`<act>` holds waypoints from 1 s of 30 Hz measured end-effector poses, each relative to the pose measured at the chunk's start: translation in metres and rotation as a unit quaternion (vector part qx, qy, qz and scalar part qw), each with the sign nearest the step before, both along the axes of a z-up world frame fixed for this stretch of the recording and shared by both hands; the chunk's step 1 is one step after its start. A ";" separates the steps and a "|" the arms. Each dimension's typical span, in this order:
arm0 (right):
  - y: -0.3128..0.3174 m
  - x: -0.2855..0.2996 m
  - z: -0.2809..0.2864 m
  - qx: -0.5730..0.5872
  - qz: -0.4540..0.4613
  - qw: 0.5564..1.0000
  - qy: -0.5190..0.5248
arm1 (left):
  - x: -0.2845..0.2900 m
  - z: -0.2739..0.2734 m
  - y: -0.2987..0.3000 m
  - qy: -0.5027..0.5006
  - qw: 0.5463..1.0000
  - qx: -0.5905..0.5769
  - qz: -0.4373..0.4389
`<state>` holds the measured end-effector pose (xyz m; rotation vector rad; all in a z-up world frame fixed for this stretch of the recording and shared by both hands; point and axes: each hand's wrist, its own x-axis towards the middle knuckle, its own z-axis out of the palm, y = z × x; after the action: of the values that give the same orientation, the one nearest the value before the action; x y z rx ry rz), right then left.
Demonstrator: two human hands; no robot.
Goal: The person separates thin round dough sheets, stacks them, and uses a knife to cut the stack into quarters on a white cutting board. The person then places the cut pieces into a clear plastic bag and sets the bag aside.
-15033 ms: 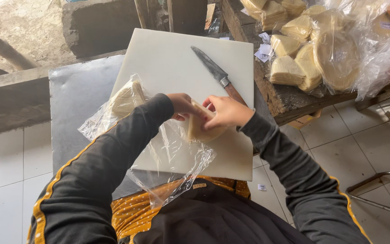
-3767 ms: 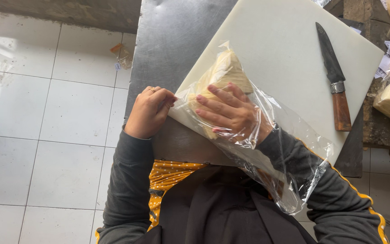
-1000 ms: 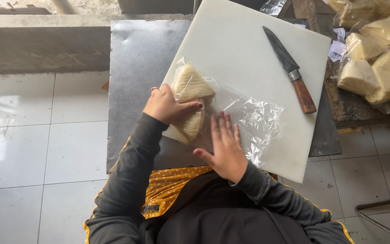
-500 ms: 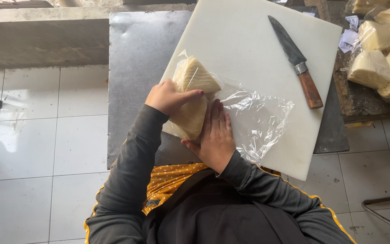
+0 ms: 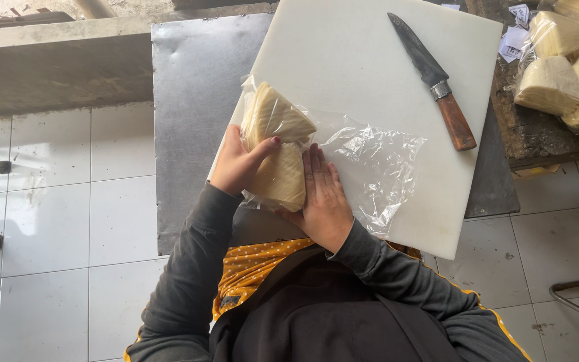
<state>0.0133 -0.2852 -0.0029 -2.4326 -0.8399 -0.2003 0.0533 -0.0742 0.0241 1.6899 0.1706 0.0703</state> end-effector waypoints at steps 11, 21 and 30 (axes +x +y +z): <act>-0.020 0.015 -0.006 0.498 0.124 0.823 0.244 | -0.032 0.000 -0.026 -0.021 0.955 -0.292 -0.038; 0.021 0.007 0.052 0.893 0.231 0.341 0.183 | -0.042 0.032 -0.131 -0.062 0.879 -0.469 -0.066; -0.050 0.009 -0.039 0.826 -0.024 0.421 0.375 | -0.051 0.035 -0.170 -0.162 0.978 0.081 0.105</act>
<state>0.0223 -0.3353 -0.0415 -0.3795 0.1107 0.0870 0.0024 -0.2441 0.0586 1.7905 0.0999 0.5270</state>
